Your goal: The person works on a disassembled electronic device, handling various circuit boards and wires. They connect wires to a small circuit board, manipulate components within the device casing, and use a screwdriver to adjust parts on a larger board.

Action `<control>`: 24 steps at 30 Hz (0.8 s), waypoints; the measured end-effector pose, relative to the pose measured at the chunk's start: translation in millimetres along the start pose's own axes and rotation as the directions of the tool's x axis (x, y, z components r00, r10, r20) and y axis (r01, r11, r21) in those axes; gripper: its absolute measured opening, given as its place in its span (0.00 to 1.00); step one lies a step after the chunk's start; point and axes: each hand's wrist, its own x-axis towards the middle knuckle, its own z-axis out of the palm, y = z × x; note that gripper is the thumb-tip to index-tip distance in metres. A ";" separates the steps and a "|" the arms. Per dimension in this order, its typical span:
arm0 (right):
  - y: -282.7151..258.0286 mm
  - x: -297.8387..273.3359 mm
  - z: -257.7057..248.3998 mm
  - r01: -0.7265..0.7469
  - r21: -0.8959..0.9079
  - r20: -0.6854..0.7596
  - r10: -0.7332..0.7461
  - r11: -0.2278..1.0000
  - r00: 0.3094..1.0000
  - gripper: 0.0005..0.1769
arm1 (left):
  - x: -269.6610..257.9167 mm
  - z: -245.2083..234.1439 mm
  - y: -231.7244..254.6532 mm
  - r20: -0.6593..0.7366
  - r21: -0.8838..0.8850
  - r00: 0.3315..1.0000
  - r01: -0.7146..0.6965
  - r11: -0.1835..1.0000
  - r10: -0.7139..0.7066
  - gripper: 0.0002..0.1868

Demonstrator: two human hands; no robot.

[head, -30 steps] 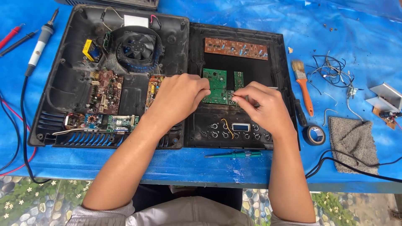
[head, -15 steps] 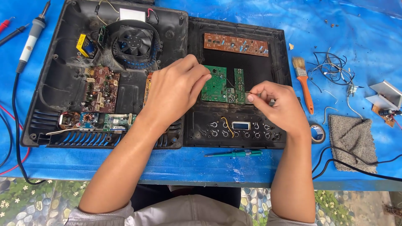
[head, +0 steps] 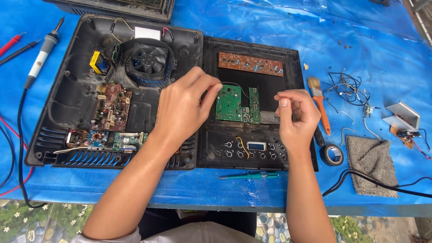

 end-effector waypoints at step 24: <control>-13.5 -5.3 21.5 0.154 -0.158 -0.090 -0.170 0.975 0.981 0.15 | 1.0 0.2 8.5 -0.104 -0.132 0.990 -0.106 0.986 0.093 0.03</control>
